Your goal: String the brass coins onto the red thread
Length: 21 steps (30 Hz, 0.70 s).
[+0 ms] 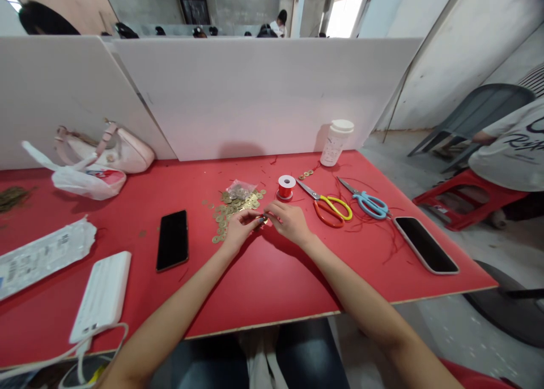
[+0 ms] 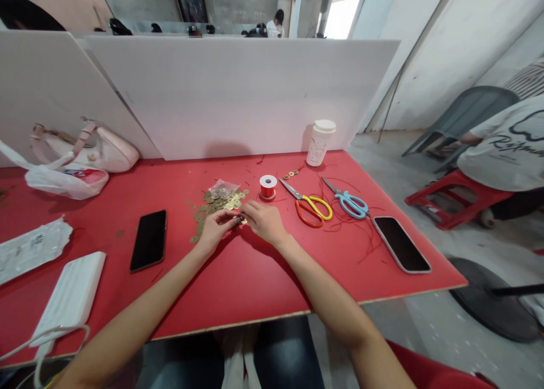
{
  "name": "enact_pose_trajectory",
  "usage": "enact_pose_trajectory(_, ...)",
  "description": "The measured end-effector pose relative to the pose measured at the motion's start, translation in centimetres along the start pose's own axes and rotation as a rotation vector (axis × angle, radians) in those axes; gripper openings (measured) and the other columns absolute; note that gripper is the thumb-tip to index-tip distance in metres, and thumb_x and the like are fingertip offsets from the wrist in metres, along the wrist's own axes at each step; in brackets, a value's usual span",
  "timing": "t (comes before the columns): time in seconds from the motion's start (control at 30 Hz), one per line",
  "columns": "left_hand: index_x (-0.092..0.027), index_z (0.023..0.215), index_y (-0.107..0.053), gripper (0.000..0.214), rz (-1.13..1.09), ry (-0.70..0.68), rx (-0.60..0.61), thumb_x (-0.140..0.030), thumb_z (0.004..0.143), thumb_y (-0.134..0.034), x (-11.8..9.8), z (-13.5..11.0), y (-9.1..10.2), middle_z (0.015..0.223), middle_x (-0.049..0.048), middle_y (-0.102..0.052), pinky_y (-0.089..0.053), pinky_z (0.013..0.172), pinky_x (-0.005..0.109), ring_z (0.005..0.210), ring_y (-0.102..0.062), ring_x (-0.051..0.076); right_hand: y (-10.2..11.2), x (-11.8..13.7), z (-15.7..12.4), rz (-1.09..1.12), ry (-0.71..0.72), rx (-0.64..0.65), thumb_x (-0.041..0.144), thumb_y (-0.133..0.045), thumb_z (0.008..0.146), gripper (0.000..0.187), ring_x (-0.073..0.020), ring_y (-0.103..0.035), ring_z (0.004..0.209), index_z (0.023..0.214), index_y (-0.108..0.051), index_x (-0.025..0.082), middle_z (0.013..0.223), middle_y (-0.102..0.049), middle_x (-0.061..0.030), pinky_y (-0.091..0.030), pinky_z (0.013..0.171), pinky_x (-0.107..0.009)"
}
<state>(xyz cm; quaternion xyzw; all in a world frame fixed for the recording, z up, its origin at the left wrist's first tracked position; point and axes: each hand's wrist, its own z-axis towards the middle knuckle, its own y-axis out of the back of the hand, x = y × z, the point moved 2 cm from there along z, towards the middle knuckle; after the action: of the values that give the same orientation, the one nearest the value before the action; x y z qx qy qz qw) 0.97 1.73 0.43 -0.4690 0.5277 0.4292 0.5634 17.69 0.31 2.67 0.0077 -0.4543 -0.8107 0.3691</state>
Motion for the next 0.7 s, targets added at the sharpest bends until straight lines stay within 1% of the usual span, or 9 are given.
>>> enact_pose_trajectory(0.17,-0.015,0.071,-0.073,0.031,-0.032,0.018,0.005,-0.041,0.060,-0.086,-0.08,-0.18,-0.12,0.060,0.0040,-0.068,-0.053,0.051,0.027,0.052,-0.061,0.015,-0.25,-0.08,-0.16,0.055,-0.008,0.019,0.015,-0.051,0.095,0.015,-0.0145,-0.061,0.069,0.093,-0.065,0.020,0.087,-0.072,-0.0042,-0.033,0.057,-0.023)
enact_pose_trajectory(0.27,-0.015,0.074,-0.073,0.032,-0.044,0.015,0.042,-0.044,0.067,-0.082,-0.16,-0.35,-0.27,0.061,0.0043,-0.068,-0.056,0.052,0.031,0.051,-0.064,0.017,-0.24,-0.18,-0.19,0.134,-0.059,0.027,0.014,-0.052,0.094,0.014,-0.0150,-0.061,0.070,0.092,-0.065,0.020,0.087,-0.071,-0.0045,-0.035,0.059,-0.023)
enact_pose_trajectory(0.33,-0.015,0.077,-0.073,0.032,-0.055,0.010,0.052,-0.046,0.070,-0.080,-0.19,-0.43,-0.33,0.063,0.0045,-0.069,-0.058,0.052,0.033,0.050,-0.065,0.018,-0.26,-0.26,-0.10,0.231,-0.110,0.029,0.014,-0.053,0.092,0.013,-0.0151,-0.061,0.070,0.091,-0.064,0.019,0.085,-0.071,-0.0042,-0.038,0.060,-0.023)
enact_pose_trajectory(0.5,-0.014,0.081,-0.073,0.035,-0.078,0.016,0.041,-0.045,0.068,-0.082,-0.17,-0.41,-0.31,0.065,0.0062,-0.070,-0.061,0.054,0.037,0.052,-0.068,0.021,-0.64,-0.40,0.29,0.513,-0.256,0.051,0.015,-0.054,0.087,0.009,-0.0135,-0.058,0.064,0.086,-0.063,0.018,0.077,-0.068,-0.0018,-0.043,0.062,-0.024)
enact_pose_trajectory(0.6,-0.014,0.082,-0.074,0.033,-0.070,0.006,0.054,-0.042,0.067,-0.083,-0.27,-0.37,-0.36,0.066,0.0060,-0.071,-0.062,0.056,0.036,0.054,-0.069,0.021,-0.81,-0.52,0.39,0.575,-0.298,0.055,0.016,-0.054,0.086,0.009,-0.0135,-0.057,0.064,0.084,-0.062,0.018,0.075,-0.067,-0.0014,-0.043,0.061,-0.024)
enact_pose_trajectory(0.7,-0.015,0.083,-0.074,0.031,-0.044,-0.028,0.048,-0.040,0.066,-0.083,-0.42,-0.40,-0.40,0.070,0.0057,-0.073,-0.061,0.058,0.034,0.057,-0.070,0.020,-0.87,-0.62,0.38,0.599,-0.293,0.091,0.018,-0.052,0.086,0.009,-0.0142,-0.057,0.068,0.085,-0.062,0.018,0.077,-0.066,-0.0019,-0.043,0.062,-0.025)
